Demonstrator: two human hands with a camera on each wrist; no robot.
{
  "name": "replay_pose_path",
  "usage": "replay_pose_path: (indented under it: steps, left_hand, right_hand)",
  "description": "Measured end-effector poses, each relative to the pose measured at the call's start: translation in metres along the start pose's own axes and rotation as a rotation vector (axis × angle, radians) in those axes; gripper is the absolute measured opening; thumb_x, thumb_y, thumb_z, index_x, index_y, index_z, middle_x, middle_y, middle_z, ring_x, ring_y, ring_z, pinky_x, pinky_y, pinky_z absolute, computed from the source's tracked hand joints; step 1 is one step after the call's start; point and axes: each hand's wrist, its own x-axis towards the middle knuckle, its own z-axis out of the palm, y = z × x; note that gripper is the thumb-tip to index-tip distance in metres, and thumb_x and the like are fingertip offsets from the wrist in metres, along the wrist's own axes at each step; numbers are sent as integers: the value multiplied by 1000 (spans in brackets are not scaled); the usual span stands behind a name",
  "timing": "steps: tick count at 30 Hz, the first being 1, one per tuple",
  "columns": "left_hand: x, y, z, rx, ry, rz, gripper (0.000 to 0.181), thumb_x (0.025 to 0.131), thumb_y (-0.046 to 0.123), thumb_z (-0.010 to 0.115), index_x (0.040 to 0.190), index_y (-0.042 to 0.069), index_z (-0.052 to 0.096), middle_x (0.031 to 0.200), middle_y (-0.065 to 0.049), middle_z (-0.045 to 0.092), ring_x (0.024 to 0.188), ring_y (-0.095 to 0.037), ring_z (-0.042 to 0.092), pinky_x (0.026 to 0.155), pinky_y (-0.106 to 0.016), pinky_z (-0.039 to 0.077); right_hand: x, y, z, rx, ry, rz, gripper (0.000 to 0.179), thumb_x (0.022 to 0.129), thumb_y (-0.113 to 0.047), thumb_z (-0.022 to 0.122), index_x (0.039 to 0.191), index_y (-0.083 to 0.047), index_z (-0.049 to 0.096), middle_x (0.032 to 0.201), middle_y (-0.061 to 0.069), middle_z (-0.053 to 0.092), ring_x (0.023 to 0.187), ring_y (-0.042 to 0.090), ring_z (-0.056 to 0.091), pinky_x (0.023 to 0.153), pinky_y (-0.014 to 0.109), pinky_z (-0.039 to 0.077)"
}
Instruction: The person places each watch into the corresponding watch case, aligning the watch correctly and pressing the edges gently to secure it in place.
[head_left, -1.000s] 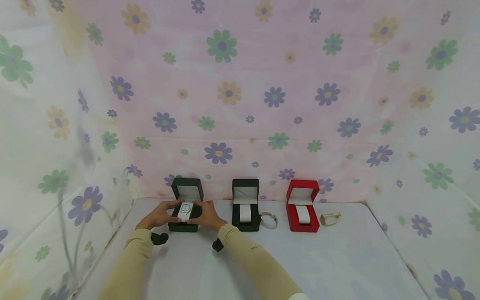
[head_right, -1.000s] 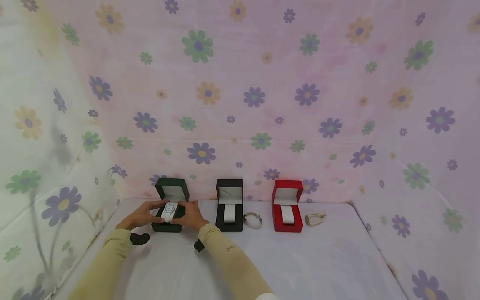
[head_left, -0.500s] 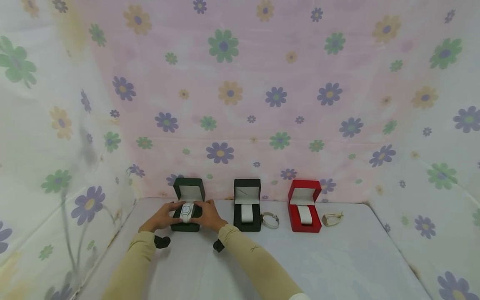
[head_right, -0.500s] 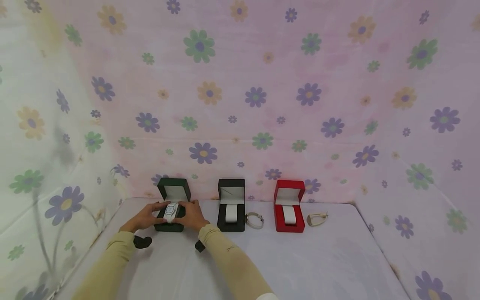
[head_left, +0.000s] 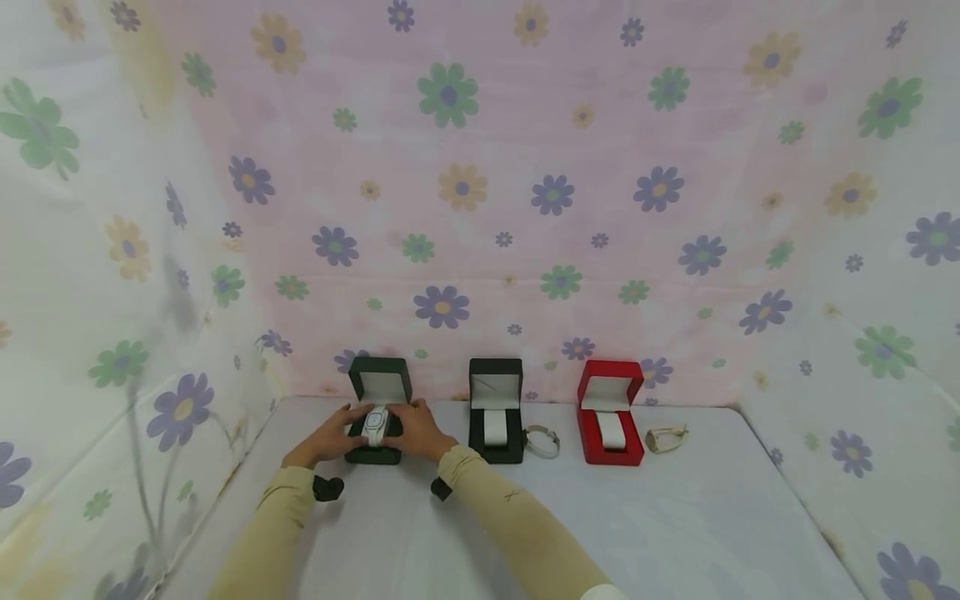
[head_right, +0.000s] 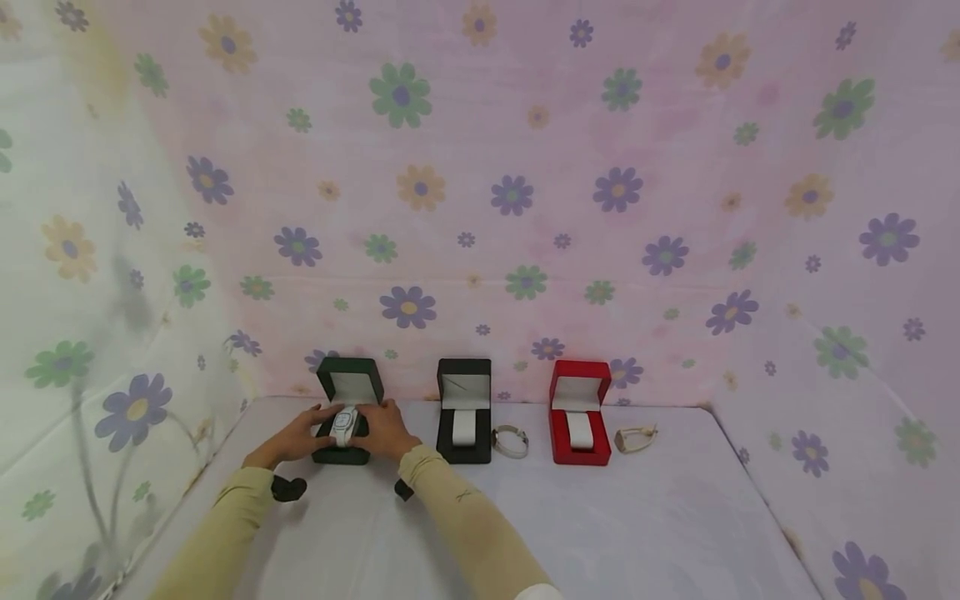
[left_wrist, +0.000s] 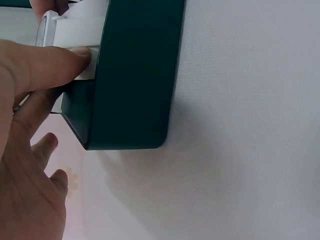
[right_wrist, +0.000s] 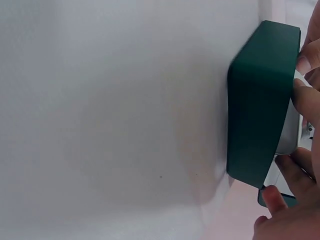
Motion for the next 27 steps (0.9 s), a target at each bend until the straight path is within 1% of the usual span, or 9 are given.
replay_pose_path:
  steps: [3,7,11,13,16,18,20,24,27]
  left_hand:
    - [0,3,1,33,-9,8,65,91,2,68,150,-7,42,152,-40,35,144,-63,15,112,-79,22]
    - [-1,5,3,71,-5,26,65,90,3,67,149,-9,41,152,-42,32,143,-65,18,111,-78,25]
    - [-3,6,5,62,29,44,67,90,3,68,150,-9,40,151,-45,29,141,-65,23,110,-77,28]
    - [-6,7,5,52,58,59,68,89,2,69,150,-8,40,151,-45,31,140,-65,25,109,-77,30]
    - [-10,9,5,38,133,111,66,87,-3,69,147,-11,42,147,-44,39,137,-64,33,108,-75,32]
    - [-13,10,5,43,194,156,62,87,-5,68,144,-14,45,143,-40,47,135,-61,39,108,-73,34]
    - [-17,10,4,35,256,189,58,87,-8,68,141,-16,48,140,-37,53,132,-57,45,109,-71,36]
    - [-24,11,3,-5,341,211,51,89,-9,65,138,-15,52,136,-33,58,129,-53,51,106,-70,39]
    - [-30,13,-1,-35,400,222,47,90,-10,65,136,-13,55,133,-32,61,125,-53,55,103,-73,41]
  right_hand:
    - [0,1,-2,-51,-38,-9,60,93,-39,74,143,-11,57,140,1,64,118,16,57,106,32,41]
    - [0,2,-2,-63,-61,-6,60,95,-41,72,145,-12,55,143,0,61,118,16,56,105,32,41]
    - [-1,2,-2,-11,-75,16,63,96,-38,71,148,-10,52,147,3,58,123,22,53,108,34,42]
    - [-3,1,-6,39,-86,28,64,97,-36,70,150,-8,49,151,5,55,128,26,50,110,36,43]
    - [-6,-2,-14,120,-90,30,63,98,-32,68,151,-5,46,154,8,50,133,31,46,113,38,42]
    - [-8,-3,-20,168,-91,22,62,100,-30,66,152,-4,44,156,9,48,137,32,44,116,39,40]
    - [-9,-3,-22,205,-90,19,61,101,-29,64,153,-5,43,157,9,47,139,31,42,117,39,40]
    - [-16,-2,-30,293,-75,15,58,102,-27,64,152,-4,46,153,10,50,138,29,43,117,40,40]
    - [-22,0,-37,327,-51,-13,54,103,-27,63,149,-3,50,150,11,53,139,27,47,116,39,41]
